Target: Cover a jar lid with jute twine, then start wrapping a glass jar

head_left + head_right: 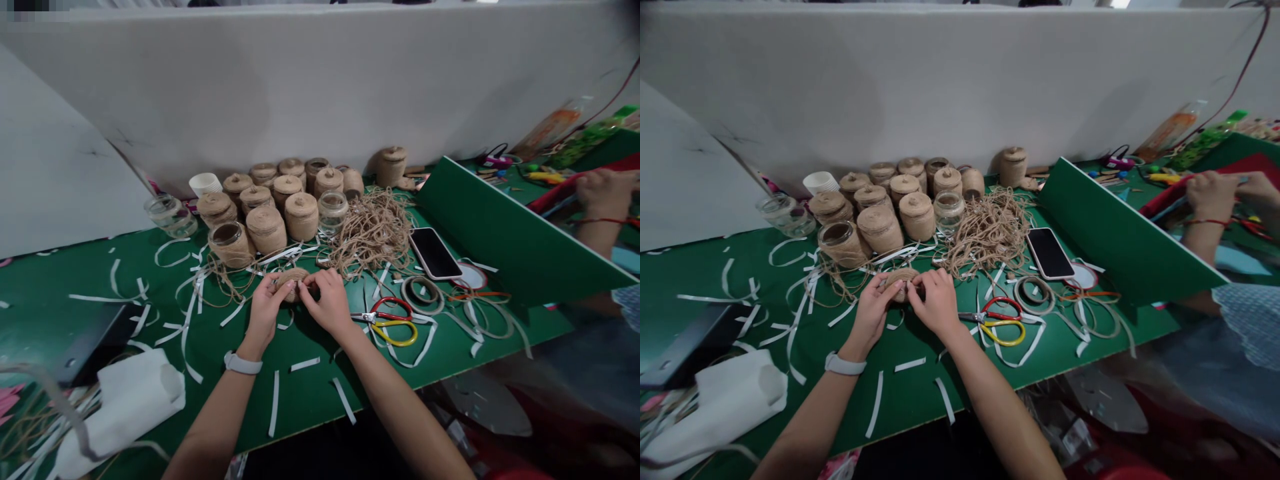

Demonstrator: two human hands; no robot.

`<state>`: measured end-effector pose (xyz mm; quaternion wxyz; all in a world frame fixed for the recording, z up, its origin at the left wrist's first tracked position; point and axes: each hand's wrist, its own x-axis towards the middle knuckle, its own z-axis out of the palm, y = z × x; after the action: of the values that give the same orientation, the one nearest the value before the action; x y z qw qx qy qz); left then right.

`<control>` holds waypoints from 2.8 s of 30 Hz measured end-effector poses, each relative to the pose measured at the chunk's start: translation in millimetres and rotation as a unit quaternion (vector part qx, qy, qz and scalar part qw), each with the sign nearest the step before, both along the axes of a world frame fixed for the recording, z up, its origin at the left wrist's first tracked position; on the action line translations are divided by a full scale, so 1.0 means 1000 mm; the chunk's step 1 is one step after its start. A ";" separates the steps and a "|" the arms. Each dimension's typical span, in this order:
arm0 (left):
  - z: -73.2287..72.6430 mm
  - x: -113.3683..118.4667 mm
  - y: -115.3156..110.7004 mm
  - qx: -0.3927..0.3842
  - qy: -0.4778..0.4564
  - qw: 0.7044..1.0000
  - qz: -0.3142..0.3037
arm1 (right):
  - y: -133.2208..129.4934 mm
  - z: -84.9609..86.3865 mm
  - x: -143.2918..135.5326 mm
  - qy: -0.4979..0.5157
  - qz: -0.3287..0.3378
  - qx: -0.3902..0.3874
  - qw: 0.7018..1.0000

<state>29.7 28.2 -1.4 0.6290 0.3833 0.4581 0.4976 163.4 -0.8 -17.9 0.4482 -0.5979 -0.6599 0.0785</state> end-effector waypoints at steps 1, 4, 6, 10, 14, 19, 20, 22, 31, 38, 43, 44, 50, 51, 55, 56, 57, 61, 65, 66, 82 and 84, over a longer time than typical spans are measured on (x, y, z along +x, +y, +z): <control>0.000 0.000 0.000 -0.004 0.001 1.000 -0.002 | 0.000 0.000 0.000 0.000 -0.001 -0.001 1.000; -0.002 -0.001 0.000 -0.014 0.009 1.000 0.000 | 0.000 -0.001 0.000 -0.006 0.000 -0.005 1.000; -0.003 -0.001 0.001 -0.013 0.010 1.000 0.010 | 0.000 -0.001 0.000 -0.008 0.001 -0.005 1.000; -0.004 0.000 0.002 0.004 -0.011 0.999 0.049 | 0.000 -0.001 0.000 0.004 0.006 -0.003 1.000; -0.001 0.001 0.002 0.000 -0.036 0.999 0.040 | 0.000 -0.001 0.001 0.020 0.009 0.005 1.000; 0.001 0.002 0.000 -0.010 -0.046 0.999 -0.002 | 0.001 -0.002 0.001 0.032 0.005 0.016 0.999; 0.000 0.002 -0.001 -0.013 -0.048 0.999 -0.007 | 0.001 -0.002 0.000 0.031 0.005 0.017 0.999; -0.001 0.001 0.000 -0.014 -0.052 0.999 -0.009 | 0.001 -0.002 0.000 0.029 0.006 0.018 0.999; -0.001 0.000 0.001 0.003 -0.040 0.999 0.001 | 0.001 -0.003 0.000 0.017 0.007 0.025 1.000; 0.005 -0.001 -0.001 -0.009 -0.027 0.999 -0.025 | 0.002 -0.006 0.000 0.003 0.001 0.031 1.000; 0.004 -0.003 -0.001 -0.016 -0.015 0.999 -0.030 | 0.002 -0.005 0.000 -0.002 0.008 0.022 1.000; 0.004 -0.003 0.000 -0.020 -0.013 0.999 -0.028 | 0.002 -0.005 0.000 -0.002 0.009 0.023 1.000; 0.000 -0.002 0.003 -0.012 -0.012 1.000 0.000 | 0.001 -0.002 0.000 0.002 0.005 0.015 1.000; -0.001 -0.002 0.003 -0.005 -0.012 1.000 0.008 | 0.001 -0.002 0.000 0.003 0.005 0.015 1.000; -0.003 -0.002 0.004 0.005 -0.007 1.000 0.026 | 0.001 -0.002 0.000 0.012 0.010 0.018 1.000; -0.003 -0.002 0.004 0.002 -0.009 1.000 0.026 | 0.001 -0.002 0.001 0.015 0.011 0.018 1.000; -0.002 -0.002 0.004 -0.002 -0.014 1.000 0.024 | 0.001 -0.002 0.001 0.018 0.012 0.019 1.000; 0.002 0.000 0.001 -0.017 -0.027 0.999 0.015 | 0.001 -0.003 0.000 0.027 0.011 0.026 0.999; 0.003 0.001 -0.001 -0.020 -0.027 0.999 0.005 | 0.002 -0.003 0.000 0.027 0.010 0.027 0.999; 0.003 0.001 -0.001 -0.019 -0.027 0.999 0.003 | 0.002 -0.003 0.000 0.027 0.009 0.026 0.999; -0.003 0.000 0.002 0.013 0.002 0.999 0.034 | 0.001 -0.002 -0.001 0.022 0.019 0.013 0.999; -0.001 0.000 0.001 0.015 -0.004 0.999 0.036 | 0.001 -0.002 -0.001 0.031 0.022 0.016 0.999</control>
<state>30.1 29.6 -2.3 0.6066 0.3736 0.4619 0.5283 162.5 0.1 -19.9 0.4763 -0.5730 -0.6599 0.0966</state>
